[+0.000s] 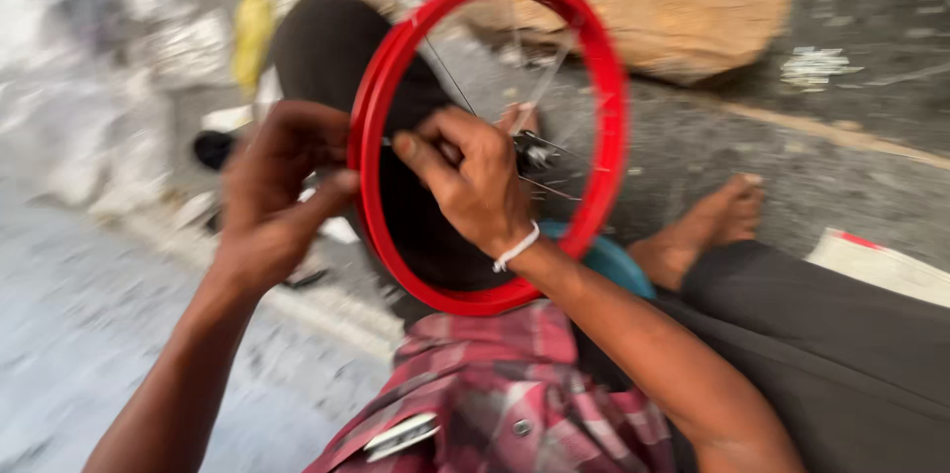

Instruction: The person is assembling a red bicycle wheel by hand, inserting metal spokes into the hub and rim. They are sitting on the floor and methodically threading each spoke through the rim holes and tightening them.

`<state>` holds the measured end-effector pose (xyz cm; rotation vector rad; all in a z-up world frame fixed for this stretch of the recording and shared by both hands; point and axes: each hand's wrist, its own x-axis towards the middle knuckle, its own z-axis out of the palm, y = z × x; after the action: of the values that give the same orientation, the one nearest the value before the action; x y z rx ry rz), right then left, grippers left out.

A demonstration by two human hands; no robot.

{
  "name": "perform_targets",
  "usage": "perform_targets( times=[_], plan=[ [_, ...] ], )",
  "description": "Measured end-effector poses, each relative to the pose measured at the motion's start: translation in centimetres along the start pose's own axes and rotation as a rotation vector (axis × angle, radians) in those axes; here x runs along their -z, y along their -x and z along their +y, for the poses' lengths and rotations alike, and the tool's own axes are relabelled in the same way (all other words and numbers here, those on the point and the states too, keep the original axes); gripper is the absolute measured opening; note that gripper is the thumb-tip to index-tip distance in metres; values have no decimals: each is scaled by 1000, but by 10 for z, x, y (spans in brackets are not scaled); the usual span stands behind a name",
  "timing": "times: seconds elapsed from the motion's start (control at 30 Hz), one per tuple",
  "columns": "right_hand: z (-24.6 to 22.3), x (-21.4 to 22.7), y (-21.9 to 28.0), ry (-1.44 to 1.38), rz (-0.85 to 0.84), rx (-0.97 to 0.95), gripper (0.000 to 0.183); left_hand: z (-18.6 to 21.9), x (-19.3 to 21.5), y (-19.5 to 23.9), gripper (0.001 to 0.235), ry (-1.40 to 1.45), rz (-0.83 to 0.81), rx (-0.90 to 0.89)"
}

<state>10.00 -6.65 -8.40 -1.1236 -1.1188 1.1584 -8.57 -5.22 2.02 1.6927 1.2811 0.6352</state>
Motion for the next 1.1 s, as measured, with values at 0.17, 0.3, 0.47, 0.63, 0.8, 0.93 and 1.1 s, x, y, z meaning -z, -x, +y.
perform_targets(
  times=[0.17, 0.3, 0.47, 0.63, 0.8, 0.93, 1.1],
  plan=[
    [19, 68, -65, -375, 23, -142, 33, 16, -48, -35, 35, 308, -95, 97],
    [45, 106, -99, -478, 108, -90, 35, -7, -113, -95, 30, 383, -93, 29],
    [63, 161, -112, -298, 446, -38, 12, -33, -157, -157, 31, 399, -40, -171],
    [76, 186, -90, -288, 827, 84, 3, -24, -156, -181, 34, 549, -161, -235],
    [99, 144, -59, 196, 777, 48, 7, -23, -158, -179, 52, 314, -227, -539],
    [98, 110, -45, 428, 684, -105, 9, -19, -167, -175, 49, 70, -52, -428],
    [70, 90, -33, -353, 636, -168, 19, -13, -171, -170, 60, 251, -87, -113]
  ],
)
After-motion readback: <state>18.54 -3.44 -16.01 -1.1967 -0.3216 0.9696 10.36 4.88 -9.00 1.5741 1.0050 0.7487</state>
